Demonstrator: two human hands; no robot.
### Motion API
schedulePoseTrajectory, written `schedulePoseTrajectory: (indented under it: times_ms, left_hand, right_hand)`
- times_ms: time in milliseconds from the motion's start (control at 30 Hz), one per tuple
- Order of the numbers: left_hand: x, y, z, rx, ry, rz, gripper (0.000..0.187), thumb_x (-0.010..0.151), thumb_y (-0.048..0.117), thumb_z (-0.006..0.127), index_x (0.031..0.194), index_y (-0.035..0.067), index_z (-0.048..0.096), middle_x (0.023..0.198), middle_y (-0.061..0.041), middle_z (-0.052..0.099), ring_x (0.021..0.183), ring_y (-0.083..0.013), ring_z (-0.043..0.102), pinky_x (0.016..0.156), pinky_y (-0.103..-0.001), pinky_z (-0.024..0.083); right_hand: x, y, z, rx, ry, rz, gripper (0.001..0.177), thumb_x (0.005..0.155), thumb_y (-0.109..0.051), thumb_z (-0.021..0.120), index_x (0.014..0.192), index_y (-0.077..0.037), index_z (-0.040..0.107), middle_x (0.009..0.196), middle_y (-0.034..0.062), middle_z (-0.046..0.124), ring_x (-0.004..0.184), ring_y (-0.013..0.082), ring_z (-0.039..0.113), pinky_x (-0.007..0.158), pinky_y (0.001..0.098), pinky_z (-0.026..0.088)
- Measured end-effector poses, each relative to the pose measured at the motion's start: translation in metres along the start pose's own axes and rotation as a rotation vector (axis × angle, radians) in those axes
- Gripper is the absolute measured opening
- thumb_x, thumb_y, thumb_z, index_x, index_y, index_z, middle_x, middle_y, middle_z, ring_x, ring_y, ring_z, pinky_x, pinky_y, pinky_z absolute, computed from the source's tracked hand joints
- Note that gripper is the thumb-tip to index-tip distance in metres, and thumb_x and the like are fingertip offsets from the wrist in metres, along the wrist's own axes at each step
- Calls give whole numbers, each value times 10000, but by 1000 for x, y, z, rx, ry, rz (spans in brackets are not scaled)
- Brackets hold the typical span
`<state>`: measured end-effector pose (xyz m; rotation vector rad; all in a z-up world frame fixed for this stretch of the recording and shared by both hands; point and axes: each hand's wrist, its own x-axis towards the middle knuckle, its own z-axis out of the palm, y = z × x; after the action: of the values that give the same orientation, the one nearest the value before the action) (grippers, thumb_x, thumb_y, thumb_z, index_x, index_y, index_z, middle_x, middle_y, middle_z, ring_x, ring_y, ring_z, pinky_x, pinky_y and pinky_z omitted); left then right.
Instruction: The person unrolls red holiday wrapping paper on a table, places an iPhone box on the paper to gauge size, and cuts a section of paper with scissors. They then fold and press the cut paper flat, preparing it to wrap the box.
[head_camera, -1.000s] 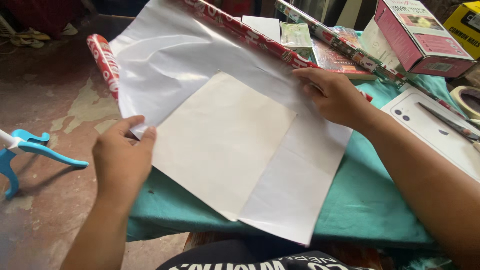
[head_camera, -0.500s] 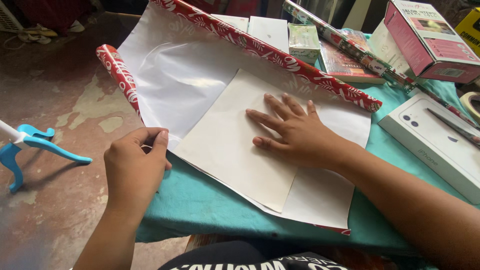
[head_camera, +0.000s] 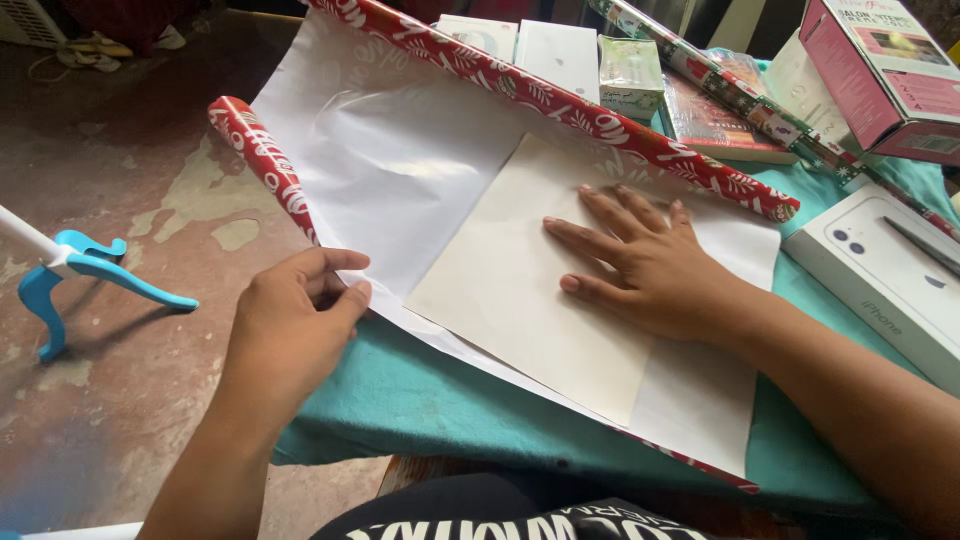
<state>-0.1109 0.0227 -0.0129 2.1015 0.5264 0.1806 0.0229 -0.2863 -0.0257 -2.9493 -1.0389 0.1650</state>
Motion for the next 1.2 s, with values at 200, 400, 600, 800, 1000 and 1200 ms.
schedulePoseTrajectory:
  times_ms: [200,400,600,800,1000,1200]
  left_hand:
    - [-15,-8,4,340,89,172,289,840,230,763,1113,135,762,872,-96,673,754,-242,682,724,-361,546]
    - [-10,-28,6,325,281,437,345,799,225,809,1120,103,770,1123,-157,607,1055,-344,602,883,-433,509]
    - [-6,-27,4,184,170,160,450,833,258,768,1251,113,680,1242,-125,669,1156,-271,657,962,-425,517]
    - [-9,-13,1,98,83,-24,527,826,259,756,1317,131,615,1271,-149,665,1234,-260,631,968,-418,529]
    - [-10,-9,1,87,79,-43,541,831,251,753,1338,136,602,1266,-173,665,1253,-284,620,974,-422,530]
    - [-7,-12,3,84,117,-14,530,832,246,755,1331,134,618,1251,-162,684,1215,-265,647,943,-409,538]
  right_hand:
    - [-11,22,4,-12,-6,-28,792,859,-778,297,1600,-498,266,1739,32,68,1554,310,-25,1148,716,-26]
    - [-14,47,-5,42,-40,116,862,790,-809,354,1599,-526,268,1729,29,78,1553,332,-21,1164,668,15]
    - [-12,64,0,89,-18,224,844,771,-815,401,1567,-551,307,1693,65,120,1547,383,13,1190,617,77]
    - [-2,68,7,60,26,247,793,820,-819,358,1552,-518,302,1683,122,141,1531,440,62,1207,606,105]
    - [-6,36,-2,11,-26,162,785,857,-801,346,1573,-485,295,1673,175,113,1520,451,32,1168,638,112]
    - [-15,1,-22,32,-77,251,1017,695,-813,634,1594,-443,335,1562,215,330,1500,415,164,1110,619,269]
